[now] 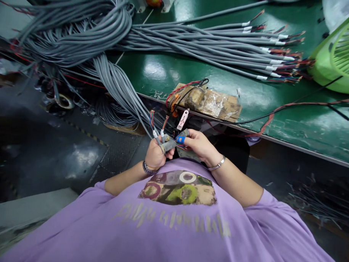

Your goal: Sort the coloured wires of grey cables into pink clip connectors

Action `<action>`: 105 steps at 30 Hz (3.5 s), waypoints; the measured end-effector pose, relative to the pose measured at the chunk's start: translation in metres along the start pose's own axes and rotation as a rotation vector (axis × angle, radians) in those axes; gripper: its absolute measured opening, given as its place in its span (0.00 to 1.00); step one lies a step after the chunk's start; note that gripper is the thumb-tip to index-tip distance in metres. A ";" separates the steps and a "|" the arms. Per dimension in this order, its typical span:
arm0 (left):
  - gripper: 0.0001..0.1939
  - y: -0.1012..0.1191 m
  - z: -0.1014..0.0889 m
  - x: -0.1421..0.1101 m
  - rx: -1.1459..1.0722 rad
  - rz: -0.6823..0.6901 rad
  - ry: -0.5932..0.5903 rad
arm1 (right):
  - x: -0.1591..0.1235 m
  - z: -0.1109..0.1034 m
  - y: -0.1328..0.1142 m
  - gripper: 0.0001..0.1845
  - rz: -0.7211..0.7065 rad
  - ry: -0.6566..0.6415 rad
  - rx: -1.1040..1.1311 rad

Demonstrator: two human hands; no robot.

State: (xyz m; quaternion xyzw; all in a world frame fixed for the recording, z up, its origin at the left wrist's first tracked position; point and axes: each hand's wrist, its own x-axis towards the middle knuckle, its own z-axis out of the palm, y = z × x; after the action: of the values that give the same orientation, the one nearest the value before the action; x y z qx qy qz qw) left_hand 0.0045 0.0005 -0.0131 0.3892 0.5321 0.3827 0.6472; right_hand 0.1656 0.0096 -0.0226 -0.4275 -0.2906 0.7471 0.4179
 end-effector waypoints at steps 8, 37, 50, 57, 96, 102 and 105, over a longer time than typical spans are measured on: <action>0.15 0.007 -0.005 -0.002 -0.021 -0.031 -0.068 | 0.016 -0.005 0.002 0.18 -0.054 0.266 0.262; 0.17 0.026 -0.001 0.023 -0.166 -0.184 -0.285 | 0.033 0.025 -0.021 0.31 -0.148 0.221 0.360; 0.18 0.022 -0.006 0.012 -0.138 -0.136 -0.294 | 0.030 0.008 -0.010 0.39 -0.113 0.010 0.241; 0.18 0.022 0.002 -0.007 -0.145 -0.032 -0.154 | 0.023 0.007 -0.017 0.29 -0.091 -0.023 0.294; 0.17 0.017 0.016 -0.005 -0.250 0.046 0.030 | 0.025 0.009 -0.016 0.20 -0.141 0.028 0.329; 0.16 0.018 0.021 -0.002 -0.211 0.071 0.045 | 0.029 0.011 -0.010 0.25 -0.179 0.029 0.361; 0.16 0.017 0.021 -0.001 -0.191 0.075 0.033 | 0.034 0.011 -0.008 0.29 -0.126 -0.005 0.381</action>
State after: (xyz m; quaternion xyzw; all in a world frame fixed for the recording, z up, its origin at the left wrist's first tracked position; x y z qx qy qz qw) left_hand 0.0240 0.0046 0.0056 0.3393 0.4887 0.4620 0.6577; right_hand 0.1494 0.0424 -0.0248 -0.3197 -0.1712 0.7619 0.5366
